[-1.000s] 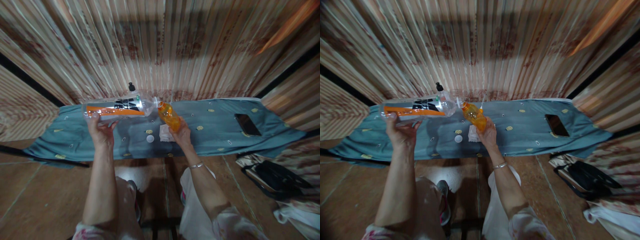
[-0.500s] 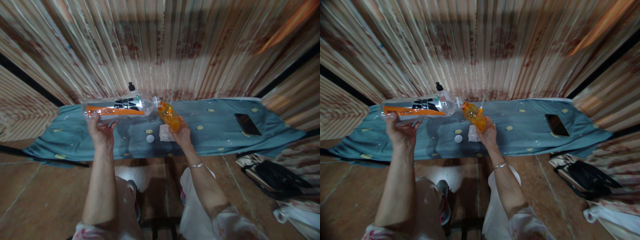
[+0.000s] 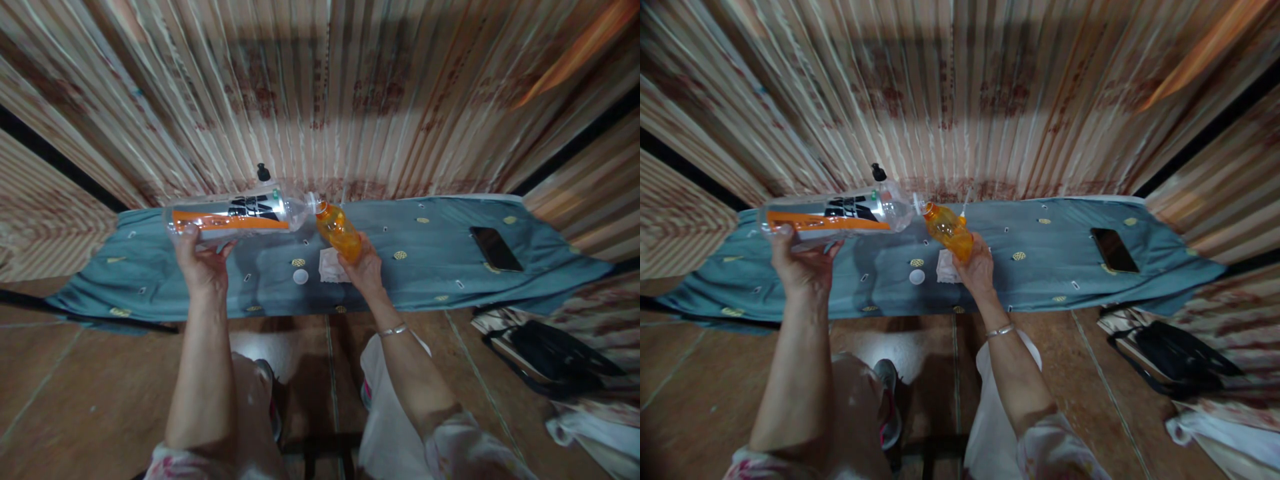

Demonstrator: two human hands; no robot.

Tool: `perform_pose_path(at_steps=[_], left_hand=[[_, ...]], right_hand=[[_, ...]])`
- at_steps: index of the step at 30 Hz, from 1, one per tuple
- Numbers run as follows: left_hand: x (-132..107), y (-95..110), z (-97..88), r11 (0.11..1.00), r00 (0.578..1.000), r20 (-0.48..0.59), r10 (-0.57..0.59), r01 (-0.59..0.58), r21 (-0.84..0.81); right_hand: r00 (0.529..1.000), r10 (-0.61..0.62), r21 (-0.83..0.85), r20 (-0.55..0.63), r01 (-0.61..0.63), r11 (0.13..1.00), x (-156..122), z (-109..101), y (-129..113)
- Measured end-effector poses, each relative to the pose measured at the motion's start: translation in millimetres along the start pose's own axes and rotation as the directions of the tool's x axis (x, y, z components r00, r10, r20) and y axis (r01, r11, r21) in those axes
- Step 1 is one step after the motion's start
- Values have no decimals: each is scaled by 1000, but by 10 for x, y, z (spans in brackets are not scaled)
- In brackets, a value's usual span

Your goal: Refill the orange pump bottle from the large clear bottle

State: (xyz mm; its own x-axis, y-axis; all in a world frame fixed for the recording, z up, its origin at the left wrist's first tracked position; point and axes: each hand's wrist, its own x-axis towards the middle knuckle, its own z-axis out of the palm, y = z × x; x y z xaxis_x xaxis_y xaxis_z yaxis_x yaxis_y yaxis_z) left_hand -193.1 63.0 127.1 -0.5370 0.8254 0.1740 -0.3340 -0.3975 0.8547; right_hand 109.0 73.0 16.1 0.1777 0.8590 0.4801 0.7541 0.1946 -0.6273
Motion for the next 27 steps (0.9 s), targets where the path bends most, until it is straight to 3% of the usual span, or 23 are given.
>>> perform_pose_path(at_steps=[9,14,27], left_hand=[[-22,19,52,1000,999,-44,-11,12,6],[-15,16,28,999,1000,7,3,-3,53],[-14,6,9,999,1000,11,12,-12,53]], right_hand=[[1000,22,-30,12,-21,999,1,-6,-22],[1000,5,-31,4,-5,1000,-10,-1,-13],[1000,7,-27,9,-6,1000,-1,1,-13]])
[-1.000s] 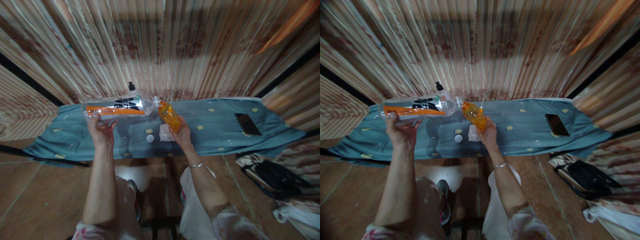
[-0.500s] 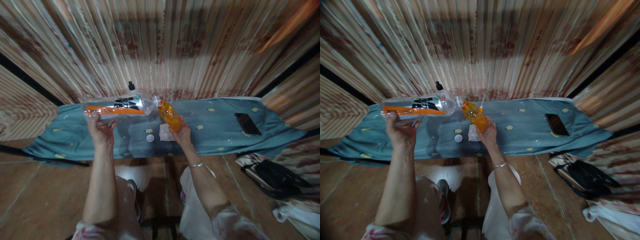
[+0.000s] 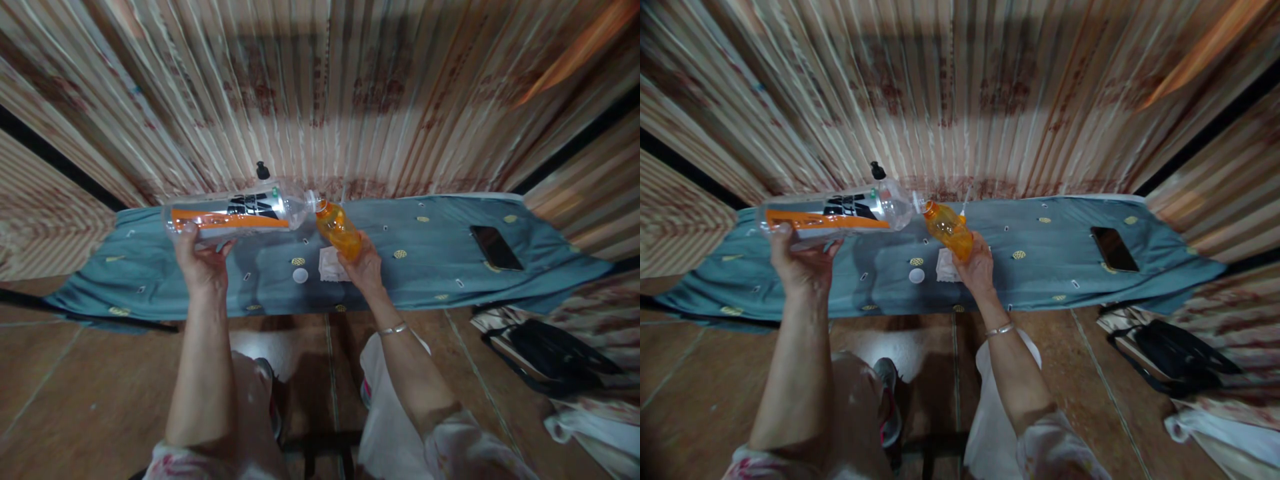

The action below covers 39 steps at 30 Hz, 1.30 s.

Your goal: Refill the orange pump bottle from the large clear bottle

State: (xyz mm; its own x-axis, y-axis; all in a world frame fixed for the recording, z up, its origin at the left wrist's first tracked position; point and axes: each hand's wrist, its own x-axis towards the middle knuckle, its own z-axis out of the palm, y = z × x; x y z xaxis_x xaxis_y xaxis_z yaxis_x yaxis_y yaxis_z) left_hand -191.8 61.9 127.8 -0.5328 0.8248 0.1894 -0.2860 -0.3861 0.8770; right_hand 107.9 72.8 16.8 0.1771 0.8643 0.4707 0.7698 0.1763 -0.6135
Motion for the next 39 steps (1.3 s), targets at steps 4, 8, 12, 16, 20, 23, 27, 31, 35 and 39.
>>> perform_pose_path(at_steps=[4,8,12,16,20,23,27,31,35,39], left_hand=[[-5,0,-4,1000,1000,10,0,0,4],[5,-9,-13,1000,1000,3,-9,9,-13],[14,-16,-14,1000,1000,9,-10,10,-5],[10,-19,0,1000,1000,-16,-13,13,-22],[8,-18,-6,1000,1000,4,-11,11,-13],[12,-18,-21,1000,999,32,0,0,2],[20,-27,-32,1000,999,32,-1,1,3],[19,-36,-18,1000,1000,11,-9,9,-9],[3,-30,8,999,1000,-25,-17,16,-32],[1,-18,1,1000,1000,-2,-17,17,-16]], right_hand=[[1000,-10,-13,-5,10,1000,-4,0,1],[1000,-17,-18,5,17,1000,-11,21,29],[1000,-21,-37,-12,20,999,-17,39,51],[1000,-22,-43,-4,22,999,-16,34,48],[999,-31,-41,-13,30,999,-12,32,40],[1000,-29,-50,-11,28,998,-11,36,41],[1000,-22,-39,-13,21,999,-15,37,49],[1000,-25,-33,-17,24,999,-16,40,55],[1000,-24,-35,-14,23,999,-13,37,50],[1000,-20,-24,-2,20,1000,-10,24,40]])
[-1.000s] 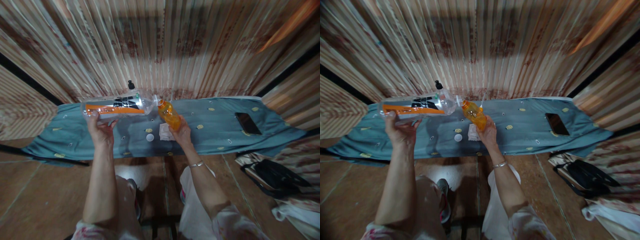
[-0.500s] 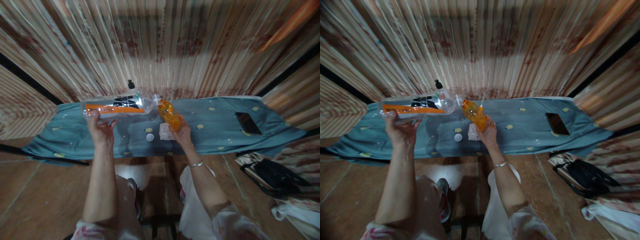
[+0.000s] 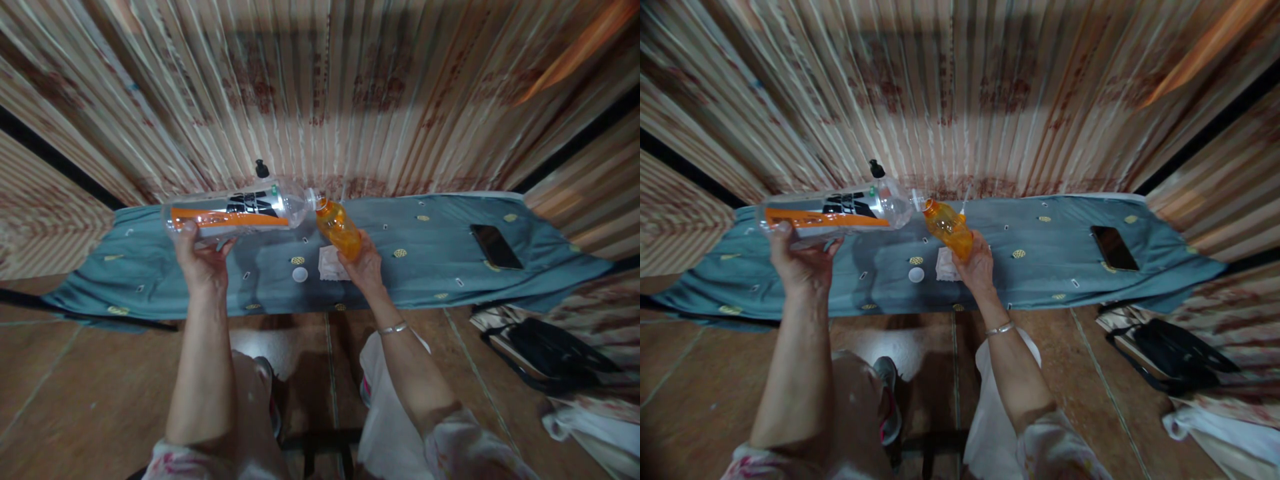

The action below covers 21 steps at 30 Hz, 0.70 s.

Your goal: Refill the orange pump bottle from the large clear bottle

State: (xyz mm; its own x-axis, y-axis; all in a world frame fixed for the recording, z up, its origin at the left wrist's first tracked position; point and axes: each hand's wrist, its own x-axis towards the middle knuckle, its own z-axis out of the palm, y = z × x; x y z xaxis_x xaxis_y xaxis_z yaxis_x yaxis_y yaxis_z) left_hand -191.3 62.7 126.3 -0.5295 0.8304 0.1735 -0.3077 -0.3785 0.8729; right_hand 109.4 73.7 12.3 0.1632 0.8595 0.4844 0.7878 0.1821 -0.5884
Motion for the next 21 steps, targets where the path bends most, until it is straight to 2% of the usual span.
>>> perform_pose_path(at_steps=[5,12,21], left_hand=[[13,-5,-28,1000,999,32,13,-14,17],[-20,8,62,999,998,-59,-6,3,-54],[25,-36,8,999,999,-39,2,-4,-41]], right_hand=[[1000,15,-15,12,-15,1000,-3,1,2],[1000,-12,12,-15,12,1000,-3,13,19],[1000,18,16,-16,-18,1000,-1,2,-21]])
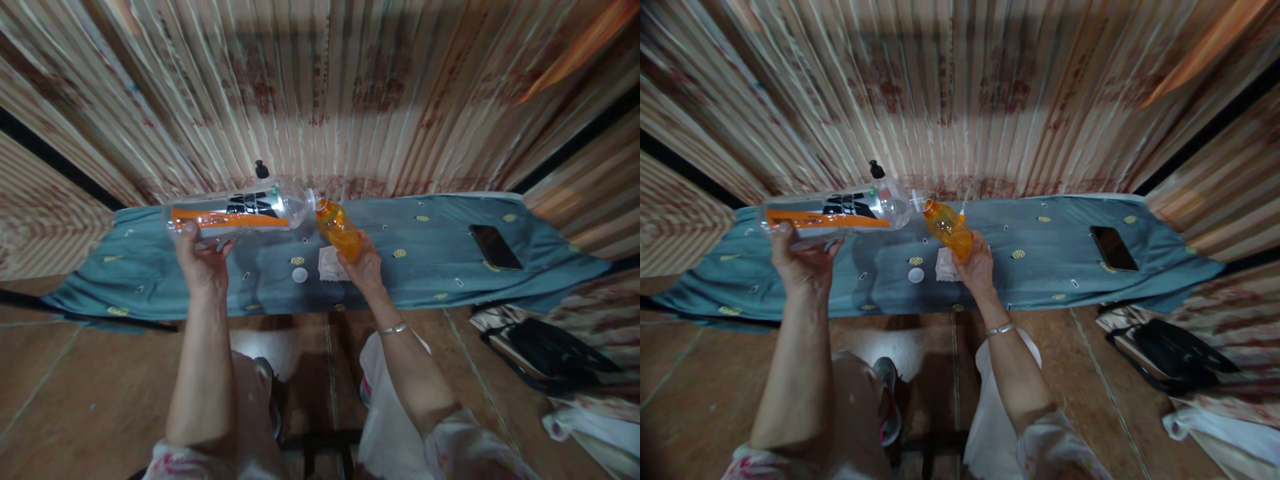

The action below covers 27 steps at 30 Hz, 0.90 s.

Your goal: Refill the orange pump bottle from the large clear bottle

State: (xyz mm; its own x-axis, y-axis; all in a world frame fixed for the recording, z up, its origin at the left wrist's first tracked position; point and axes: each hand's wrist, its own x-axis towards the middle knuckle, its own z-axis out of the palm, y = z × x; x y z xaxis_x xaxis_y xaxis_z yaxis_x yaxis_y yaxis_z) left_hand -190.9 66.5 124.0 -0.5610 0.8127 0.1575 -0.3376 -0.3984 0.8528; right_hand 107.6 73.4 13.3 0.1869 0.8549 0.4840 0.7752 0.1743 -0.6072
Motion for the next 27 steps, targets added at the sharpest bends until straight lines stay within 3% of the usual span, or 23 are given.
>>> perform_pose_path(at_steps=[14,27], left_hand=[[-51,55,83,999,998,-51,-25,23,-33],[-1,12,-4,1000,1000,23,-7,7,0]], right_hand=[[1000,-2,3,16,2,1000,0,1,11],[1000,6,10,27,-6,1000,1,11,15]])
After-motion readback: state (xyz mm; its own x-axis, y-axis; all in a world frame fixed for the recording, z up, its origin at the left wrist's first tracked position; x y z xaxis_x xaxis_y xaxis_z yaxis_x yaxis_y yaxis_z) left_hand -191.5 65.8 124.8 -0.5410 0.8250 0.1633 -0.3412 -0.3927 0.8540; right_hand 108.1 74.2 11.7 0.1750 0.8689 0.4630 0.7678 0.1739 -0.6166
